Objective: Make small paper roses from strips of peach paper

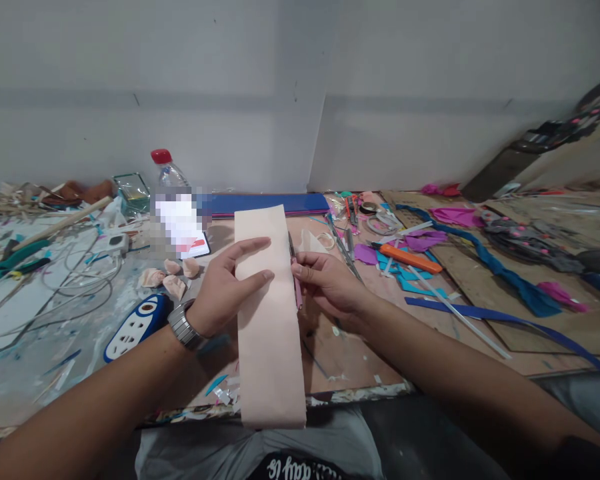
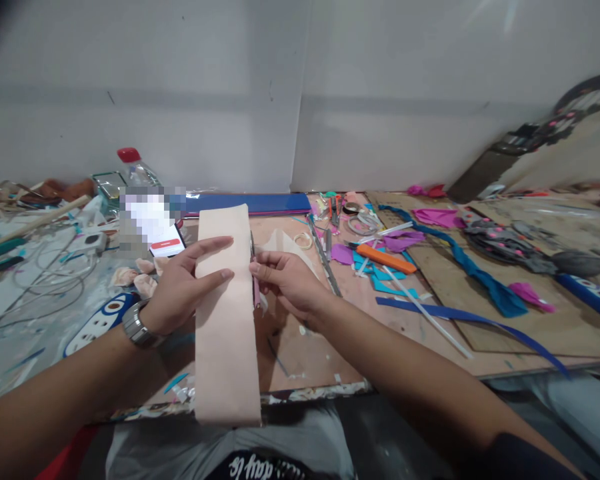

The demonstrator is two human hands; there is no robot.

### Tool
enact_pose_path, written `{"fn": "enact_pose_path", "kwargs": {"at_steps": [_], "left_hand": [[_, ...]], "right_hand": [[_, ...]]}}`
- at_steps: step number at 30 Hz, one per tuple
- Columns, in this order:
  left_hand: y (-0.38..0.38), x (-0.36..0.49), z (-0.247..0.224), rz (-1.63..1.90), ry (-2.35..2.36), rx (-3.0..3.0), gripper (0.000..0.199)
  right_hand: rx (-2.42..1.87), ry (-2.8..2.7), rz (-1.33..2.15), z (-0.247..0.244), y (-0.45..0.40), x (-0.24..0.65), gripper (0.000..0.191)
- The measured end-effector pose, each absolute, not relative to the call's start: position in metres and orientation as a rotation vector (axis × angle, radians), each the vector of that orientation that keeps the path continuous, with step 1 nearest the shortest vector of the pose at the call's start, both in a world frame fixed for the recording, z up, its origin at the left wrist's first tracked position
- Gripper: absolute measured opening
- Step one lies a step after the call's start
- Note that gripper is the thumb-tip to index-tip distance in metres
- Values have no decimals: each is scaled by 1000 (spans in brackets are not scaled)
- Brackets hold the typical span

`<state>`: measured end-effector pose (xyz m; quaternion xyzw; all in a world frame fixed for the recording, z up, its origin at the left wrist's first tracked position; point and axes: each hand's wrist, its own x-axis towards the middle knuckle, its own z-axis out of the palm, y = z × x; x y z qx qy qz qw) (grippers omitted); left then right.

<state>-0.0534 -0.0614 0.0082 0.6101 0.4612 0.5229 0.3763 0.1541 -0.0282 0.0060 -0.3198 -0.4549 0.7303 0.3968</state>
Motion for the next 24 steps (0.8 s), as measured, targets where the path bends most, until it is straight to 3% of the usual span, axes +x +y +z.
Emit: {"fn": "enact_pose_path", "kwargs": {"at_steps": [24], "left_hand": [[-61, -54, 11, 1315, 1189, 1612, 49]], "right_hand": [[-796, -1149, 1831, 6, -27, 155, 34]]}}
